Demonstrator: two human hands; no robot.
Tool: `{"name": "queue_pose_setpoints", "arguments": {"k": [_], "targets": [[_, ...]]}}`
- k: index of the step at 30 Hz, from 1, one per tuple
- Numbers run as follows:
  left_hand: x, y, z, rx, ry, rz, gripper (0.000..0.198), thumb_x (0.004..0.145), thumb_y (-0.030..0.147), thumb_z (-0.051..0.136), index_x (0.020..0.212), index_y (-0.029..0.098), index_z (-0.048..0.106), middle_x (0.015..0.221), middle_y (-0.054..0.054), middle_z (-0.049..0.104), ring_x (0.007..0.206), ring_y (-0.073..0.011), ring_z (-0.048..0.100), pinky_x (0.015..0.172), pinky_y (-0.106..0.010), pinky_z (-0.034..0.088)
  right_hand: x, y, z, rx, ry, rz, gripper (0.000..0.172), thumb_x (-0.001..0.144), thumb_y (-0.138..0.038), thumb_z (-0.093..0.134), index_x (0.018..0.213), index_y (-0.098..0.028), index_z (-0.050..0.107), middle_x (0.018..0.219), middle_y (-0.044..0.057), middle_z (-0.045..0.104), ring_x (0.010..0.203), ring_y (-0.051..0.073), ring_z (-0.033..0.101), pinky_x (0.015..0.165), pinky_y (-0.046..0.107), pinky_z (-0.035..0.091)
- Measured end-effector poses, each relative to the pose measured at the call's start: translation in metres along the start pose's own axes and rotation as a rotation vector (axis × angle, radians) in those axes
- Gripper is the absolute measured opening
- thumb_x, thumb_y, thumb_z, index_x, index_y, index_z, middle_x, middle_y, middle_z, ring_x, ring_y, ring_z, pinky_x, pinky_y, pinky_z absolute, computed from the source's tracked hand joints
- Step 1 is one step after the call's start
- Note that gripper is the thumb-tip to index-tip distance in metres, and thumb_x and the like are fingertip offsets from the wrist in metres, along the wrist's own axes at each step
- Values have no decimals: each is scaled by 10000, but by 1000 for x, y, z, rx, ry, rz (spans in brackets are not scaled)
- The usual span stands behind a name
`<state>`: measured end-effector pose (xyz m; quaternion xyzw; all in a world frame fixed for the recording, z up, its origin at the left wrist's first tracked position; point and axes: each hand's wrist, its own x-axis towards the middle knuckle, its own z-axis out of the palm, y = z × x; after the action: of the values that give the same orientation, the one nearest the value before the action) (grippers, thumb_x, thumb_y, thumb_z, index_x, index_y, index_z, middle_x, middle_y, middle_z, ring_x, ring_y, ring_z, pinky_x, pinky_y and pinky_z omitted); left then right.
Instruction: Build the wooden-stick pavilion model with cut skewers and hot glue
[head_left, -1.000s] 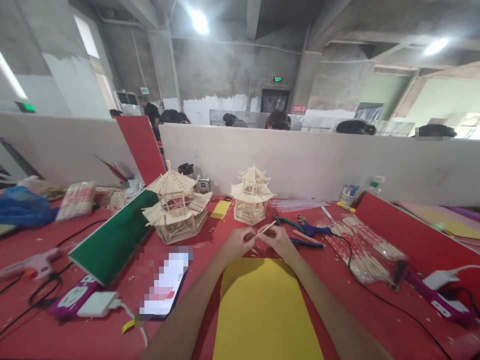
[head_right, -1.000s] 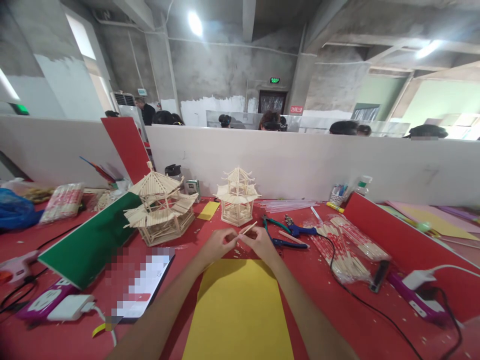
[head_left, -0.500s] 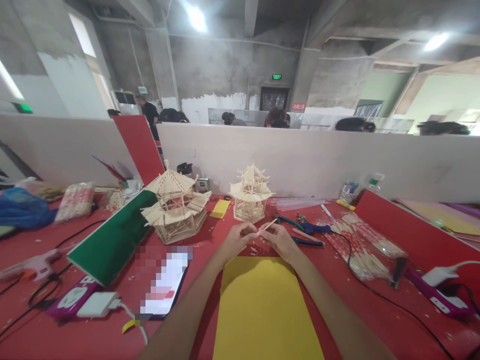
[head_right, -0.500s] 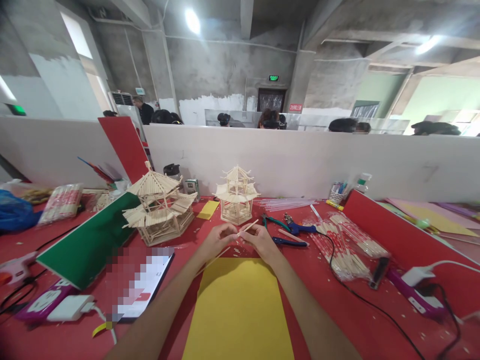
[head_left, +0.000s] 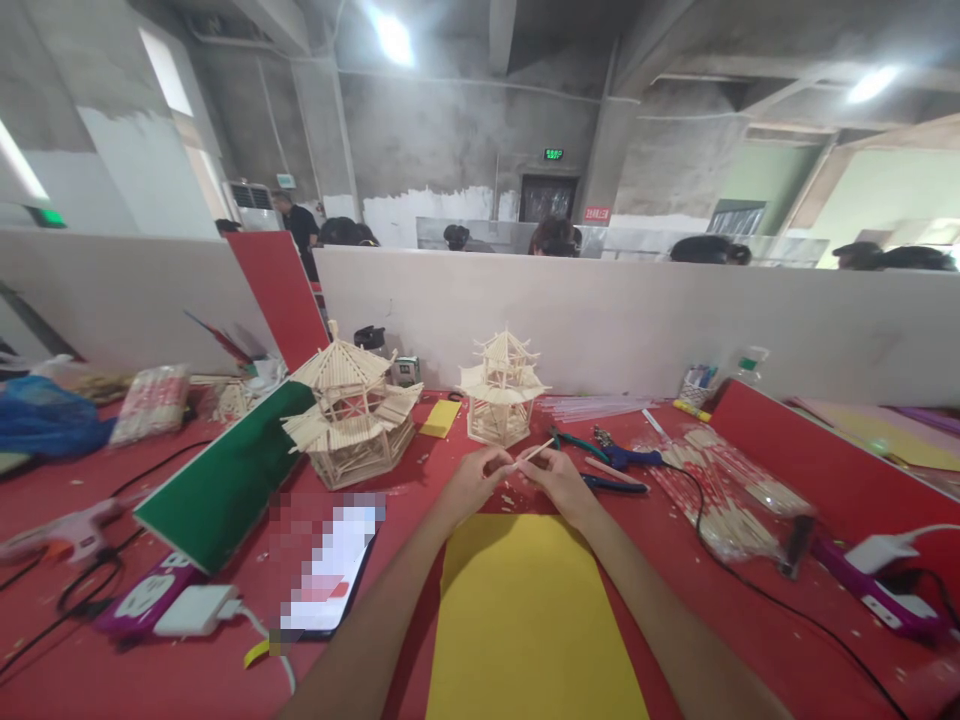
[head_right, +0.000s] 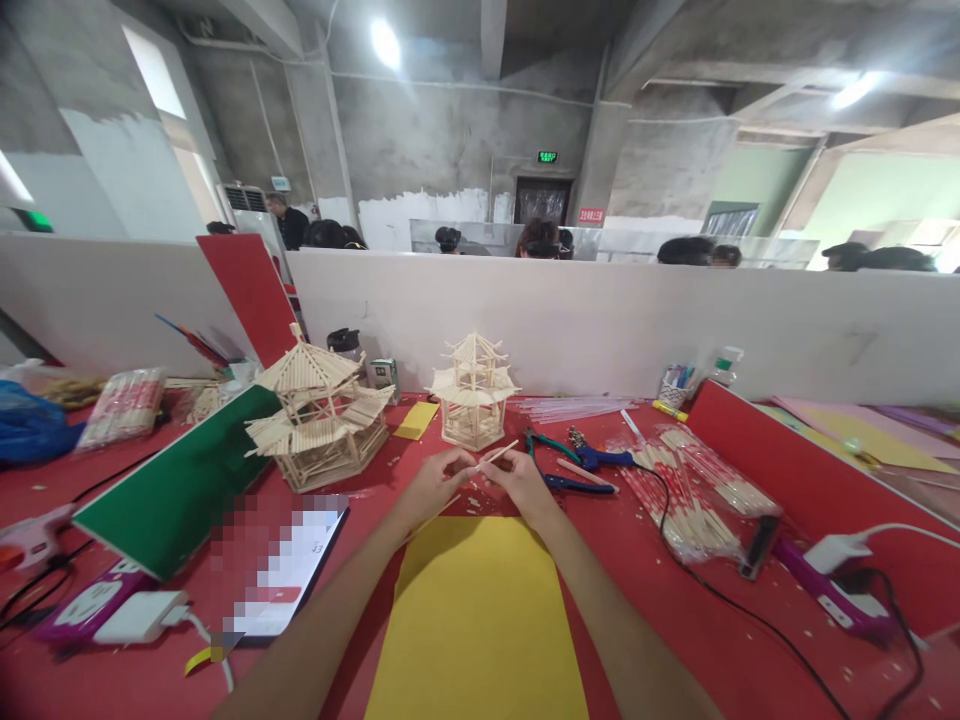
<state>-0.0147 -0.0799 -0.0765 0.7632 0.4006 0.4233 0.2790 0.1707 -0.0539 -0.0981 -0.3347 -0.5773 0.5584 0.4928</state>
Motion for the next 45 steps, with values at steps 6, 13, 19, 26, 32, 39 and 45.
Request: {"name": "queue_pose_setpoints", "arguments": {"k": [6, 13, 19, 26, 32, 39, 45], "targets": [[-1, 0, 2, -27, -12, -4, 384, 916, 491, 465, 895, 153, 645, 793, -19, 644, 703, -138, 547, 654, -232, 416, -1, -1, -2, 111, -39, 90, 279, 668, -357, 828, 848, -181, 707, 794, -10, 664, 660, 106, 555, 664, 236, 461], [-2, 2, 1, -84, -21, -9, 377, 901, 500, 497, 887, 152, 642, 776, -10, 634, 699, -135, 548, 653, -232, 417, -2, -3, -3, 181, -82, 114, 273, 651, -336, 848, 832, -179, 716, 792, -5, 663, 664, 100, 559, 664, 225, 470], [-2, 3, 1, -87, -15, -17, 349, 898, 483, 510, 896, 162, 645, 805, -13, 655, 728, -145, 569, 679, -237, 427, -2, -5, -4, 195, -99, 106, 240, 669, -323, 841, 822, -181, 723, 796, -7, 661, 679, 95, 559, 666, 211, 472], [-3, 6, 1, -106, -14, -25, 351, 910, 484, 497, 893, 162, 637, 794, -11, 649, 736, -146, 573, 677, -236, 419, -4, -7, -2, 205, -72, 139, 247, 654, -327, 848, 815, -190, 720, 794, -7, 670, 682, 99, 563, 671, 213, 482], [-3, 5, 2, -72, -1, -20, 334, 910, 470, 506, 880, 162, 630, 778, -1, 639, 711, -133, 550, 636, -221, 391, -4, -6, -1, 168, -45, 141, 290, 632, -368, 852, 822, -192, 719, 796, -7, 680, 672, 112, 578, 668, 236, 477], [-2, 1, 3, 30, -33, 5, 397, 942, 481, 426, 886, 156, 648, 739, -10, 623, 664, -132, 523, 605, -224, 380, -1, -1, -3, 19, 12, 66, 322, 652, -413, 820, 849, -181, 715, 793, 16, 703, 671, 142, 599, 670, 274, 475], [-1, 0, 3, 104, -33, 8, 391, 945, 462, 418, 869, 153, 645, 751, -25, 642, 690, -144, 543, 610, -229, 385, 0, -1, -1, -105, 45, 0, 333, 677, -440, 787, 852, -165, 720, 794, 51, 706, 717, 185, 615, 667, 301, 484]]}}
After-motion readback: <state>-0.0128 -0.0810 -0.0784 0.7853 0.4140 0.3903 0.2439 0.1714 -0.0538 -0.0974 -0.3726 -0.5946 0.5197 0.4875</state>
